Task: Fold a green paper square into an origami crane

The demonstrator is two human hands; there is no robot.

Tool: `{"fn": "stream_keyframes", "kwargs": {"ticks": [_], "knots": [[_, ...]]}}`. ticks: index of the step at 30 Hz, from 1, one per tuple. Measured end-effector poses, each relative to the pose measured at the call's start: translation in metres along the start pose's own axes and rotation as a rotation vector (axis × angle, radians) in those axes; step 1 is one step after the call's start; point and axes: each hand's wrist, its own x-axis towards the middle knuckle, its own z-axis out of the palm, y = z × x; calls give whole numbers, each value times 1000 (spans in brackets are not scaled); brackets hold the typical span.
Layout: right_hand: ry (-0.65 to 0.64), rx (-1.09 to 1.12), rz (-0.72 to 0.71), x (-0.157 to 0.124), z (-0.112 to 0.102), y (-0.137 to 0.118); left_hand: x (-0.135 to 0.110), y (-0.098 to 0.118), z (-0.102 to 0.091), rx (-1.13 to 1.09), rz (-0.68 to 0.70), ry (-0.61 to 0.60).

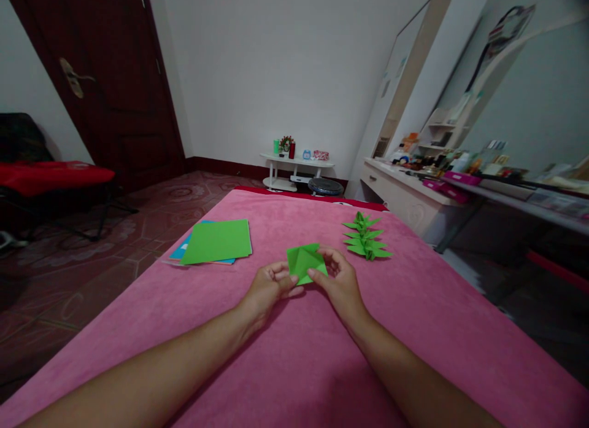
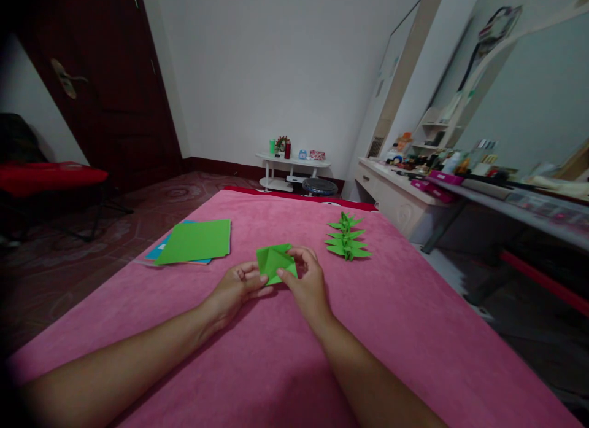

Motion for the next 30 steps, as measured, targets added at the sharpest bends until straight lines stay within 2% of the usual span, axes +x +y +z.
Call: {"fn": "stream_keyframes", "kwargs": {"ticks": [3, 9, 14, 21, 30], "knots": [[-9, 50, 47, 0, 1, 5, -1, 1, 1, 1, -5, -18], [96, -78, -89, -2, 0, -5, -3, 2, 3, -2, -13, 3], [112, -143, -143, -2, -2, -17, -2, 1, 3, -11, -15, 3], [59, -129, -119, -1, -1, -19, -3, 1, 4, -6, -18, -6], [11, 42, 24, -2, 2, -8, -3, 1, 4, -9, 2, 6]]}}
